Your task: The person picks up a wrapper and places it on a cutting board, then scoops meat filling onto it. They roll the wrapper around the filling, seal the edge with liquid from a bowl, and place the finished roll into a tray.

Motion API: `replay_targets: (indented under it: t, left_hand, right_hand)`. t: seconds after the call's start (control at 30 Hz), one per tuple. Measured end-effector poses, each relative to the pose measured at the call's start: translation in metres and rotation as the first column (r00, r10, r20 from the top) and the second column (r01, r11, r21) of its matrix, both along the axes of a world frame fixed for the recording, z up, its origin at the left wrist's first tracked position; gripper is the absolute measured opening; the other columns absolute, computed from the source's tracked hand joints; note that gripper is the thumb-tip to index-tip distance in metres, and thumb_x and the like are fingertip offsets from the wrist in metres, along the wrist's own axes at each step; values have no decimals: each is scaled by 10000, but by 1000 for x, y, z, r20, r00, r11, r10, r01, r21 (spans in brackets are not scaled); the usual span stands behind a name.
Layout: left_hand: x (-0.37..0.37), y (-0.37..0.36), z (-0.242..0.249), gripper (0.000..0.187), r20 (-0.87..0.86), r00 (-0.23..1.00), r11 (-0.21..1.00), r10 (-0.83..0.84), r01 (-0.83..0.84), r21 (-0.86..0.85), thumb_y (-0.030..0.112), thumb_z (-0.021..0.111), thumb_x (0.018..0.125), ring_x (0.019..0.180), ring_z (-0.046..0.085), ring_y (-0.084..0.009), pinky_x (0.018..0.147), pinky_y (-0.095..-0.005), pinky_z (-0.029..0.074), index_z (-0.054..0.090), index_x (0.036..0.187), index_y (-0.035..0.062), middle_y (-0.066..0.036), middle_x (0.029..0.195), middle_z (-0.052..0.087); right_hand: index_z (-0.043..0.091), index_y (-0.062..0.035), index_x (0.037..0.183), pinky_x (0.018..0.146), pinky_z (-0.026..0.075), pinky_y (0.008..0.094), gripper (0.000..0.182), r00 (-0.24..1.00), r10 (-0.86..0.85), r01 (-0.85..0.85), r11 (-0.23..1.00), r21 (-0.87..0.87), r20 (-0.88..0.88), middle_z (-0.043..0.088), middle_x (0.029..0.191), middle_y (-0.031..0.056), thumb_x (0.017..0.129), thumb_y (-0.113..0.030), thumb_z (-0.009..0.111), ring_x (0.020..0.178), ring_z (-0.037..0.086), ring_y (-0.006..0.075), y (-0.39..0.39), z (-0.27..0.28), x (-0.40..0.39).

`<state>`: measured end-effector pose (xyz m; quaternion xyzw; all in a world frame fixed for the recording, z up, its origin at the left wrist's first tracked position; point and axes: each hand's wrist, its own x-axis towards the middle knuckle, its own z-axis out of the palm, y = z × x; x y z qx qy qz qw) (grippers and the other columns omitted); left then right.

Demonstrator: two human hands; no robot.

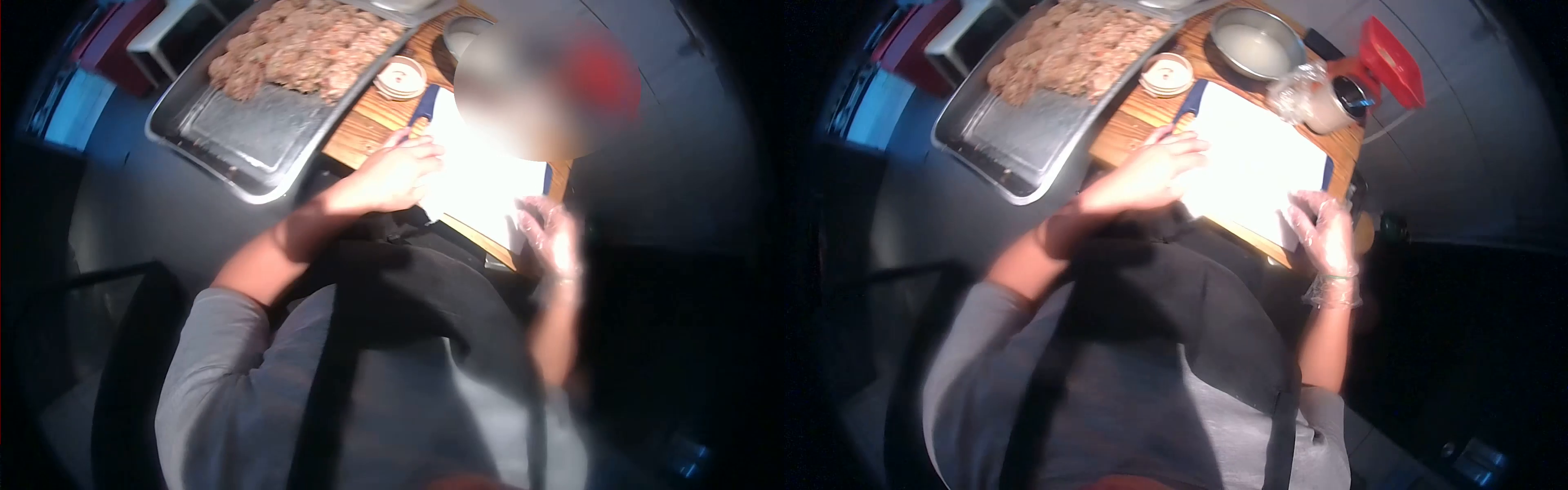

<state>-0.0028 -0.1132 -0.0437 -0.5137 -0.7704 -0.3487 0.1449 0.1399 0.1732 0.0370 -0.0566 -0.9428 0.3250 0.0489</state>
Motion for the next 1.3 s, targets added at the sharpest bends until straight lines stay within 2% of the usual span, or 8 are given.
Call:
replay_targets:
  t: [0.27, 0.33, 0.43, 0.6, 0.67, 0.97, 1.17, 1.3]
  left_hand:
    - [-9, 0, -18, 328, 91, 992, 995, 84, -89, 52, 270, 698, 768, 1149, 518, -337, 1041, -516, 357, 659, 1064, 135, -127, 1057, 604]
    - [-14, 3, -13, 291, 229, 973, 997, 39, -23, -72, 239, 651, 798, 1121, 541, -343, 1037, -538, 375, 649, 1066, 128, -149, 1043, 620]
    - [-20, 20, -40, 121, 622, 748, 952, -231, 42, 303, 110, 603, 875, 834, 625, -211, 666, -344, 499, 612, 991, 80, -68, 905, 639]
    - [-11, 8, -3, 163, 237, 971, 906, 44, -139, 401, 64, 694, 748, 786, 620, -284, 726, -408, 474, 660, 907, 53, -121, 873, 670]
    - [-14, 22, -35, 215, 483, 873, 946, -72, -93, 310, 104, 702, 748, 914, 632, -308, 802, -411, 481, 669, 955, 56, -142, 926, 673]
    - [-17, -1, -32, 375, 262, 965, 984, -8, -40, 176, 155, 697, 746, 1089, 604, -326, 952, -428, 446, 668, 1117, 111, -144, 1147, 642]
    - [-14, -16, 6, 323, 445, 894, 995, -46, 82, -61, 151, 681, 766, 1092, 604, -323, 992, -420, 430, 694, 1088, 135, -157, 1113, 660]
    - [-17, -7, -6, 322, 530, 847, 997, 34, 5, -71, 220, 681, 853, 1166, 571, -220, 1036, -364, 405, 664, 1142, 77, -113, 1116, 672]
  right_hand:
    - [623, -55, 1236, 1006, 457, 424, 455, 649, 710, -656, 704, 273, -273, 619, 1236, 161, 832, -242, 719, 1177, 576, 340, -185, 70, -163]
    - [568, -85, 1338, 1076, 411, 446, 536, 615, 769, -713, 637, 293, -176, 571, 1341, 161, 843, -230, 714, 1263, 524, 342, -237, 54, -202]
    - [562, -126, 1348, 1031, 431, 472, 553, 482, 853, -728, 516, 451, -197, 587, 1286, 162, 826, -221, 717, 1216, 538, 360, -296, 1, -261]
    - [648, -248, 1265, 953, 454, 518, 508, 550, 826, -652, 330, 682, 126, 681, 1091, 96, 765, -203, 724, 1102, 604, 339, -365, 21, -285]
    - [666, -280, 1244, 998, 426, 535, 445, 530, 819, -638, 214, 740, 221, 695, 1110, 95, 813, -170, 655, 1147, 598, 344, -376, 21, -295]
    - [687, -156, 1116, 921, 511, 448, 365, 503, 759, -683, 56, 728, 413, 714, 951, 83, 754, -110, 693, 988, 670, 307, -374, 11, -272]
    - [640, -145, 1261, 954, 503, 411, 525, 480, 786, -871, 478, 109, 389, 686, 1174, 144, 749, -82, 743, 1100, 643, 308, -330, 57, -261]
    - [593, -166, 1314, 1040, 440, 415, 649, 389, 868, -910, 311, 274, 309, 576, 1306, 184, 704, -68, 793, 1233, 532, 359, -337, 29, -247]
